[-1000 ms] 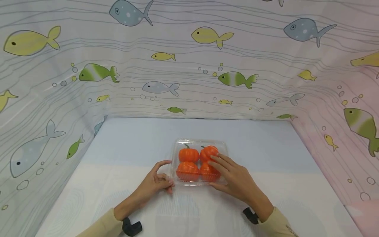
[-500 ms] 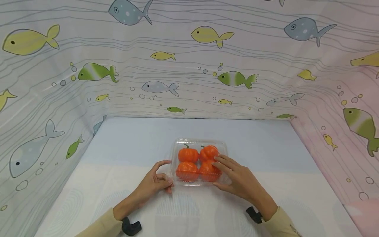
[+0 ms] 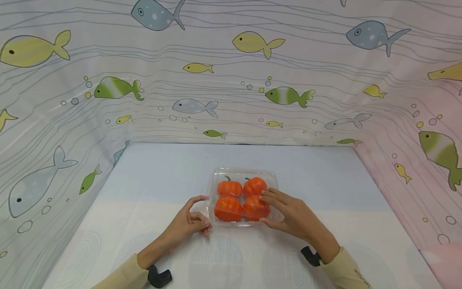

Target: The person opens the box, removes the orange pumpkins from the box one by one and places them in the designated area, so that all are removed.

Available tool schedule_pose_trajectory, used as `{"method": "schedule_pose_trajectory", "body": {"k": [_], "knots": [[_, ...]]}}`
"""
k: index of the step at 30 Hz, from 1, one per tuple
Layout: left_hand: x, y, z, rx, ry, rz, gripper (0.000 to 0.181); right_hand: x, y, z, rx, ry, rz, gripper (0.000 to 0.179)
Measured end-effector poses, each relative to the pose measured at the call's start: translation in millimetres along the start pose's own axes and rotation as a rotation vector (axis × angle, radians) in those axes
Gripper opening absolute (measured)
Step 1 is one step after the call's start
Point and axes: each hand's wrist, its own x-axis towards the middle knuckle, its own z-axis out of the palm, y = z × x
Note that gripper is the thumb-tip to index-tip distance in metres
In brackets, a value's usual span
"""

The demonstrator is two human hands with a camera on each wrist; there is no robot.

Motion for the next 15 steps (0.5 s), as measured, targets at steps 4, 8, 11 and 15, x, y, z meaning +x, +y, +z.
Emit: {"method": "schedule_pose_trajectory", "body": {"k": [4,8,11,15], "knots": [[-0.2,-0.6,-0.8,0.007,-0.004,0.010,0.073,1.8,1.5,-2.8,0.019,-0.021,0.009,0.060],[-0.8,0.1,-0.6,0.014,-0.003,0.011,0.073,3.6,2.2,-6.1,0.037,-0.044,0.024,0.060],[-1.3,1.0,-0.2,0.019,0.004,0.010,0.073,5.1,3.1,-7.4,0.056,-0.052,0.030,0.059],[-2.2,0.8,0.6,0.019,0.015,0.008,0.072,5.2,4.4,-7.1,0.073,-0.052,0.029,0.059]]}}
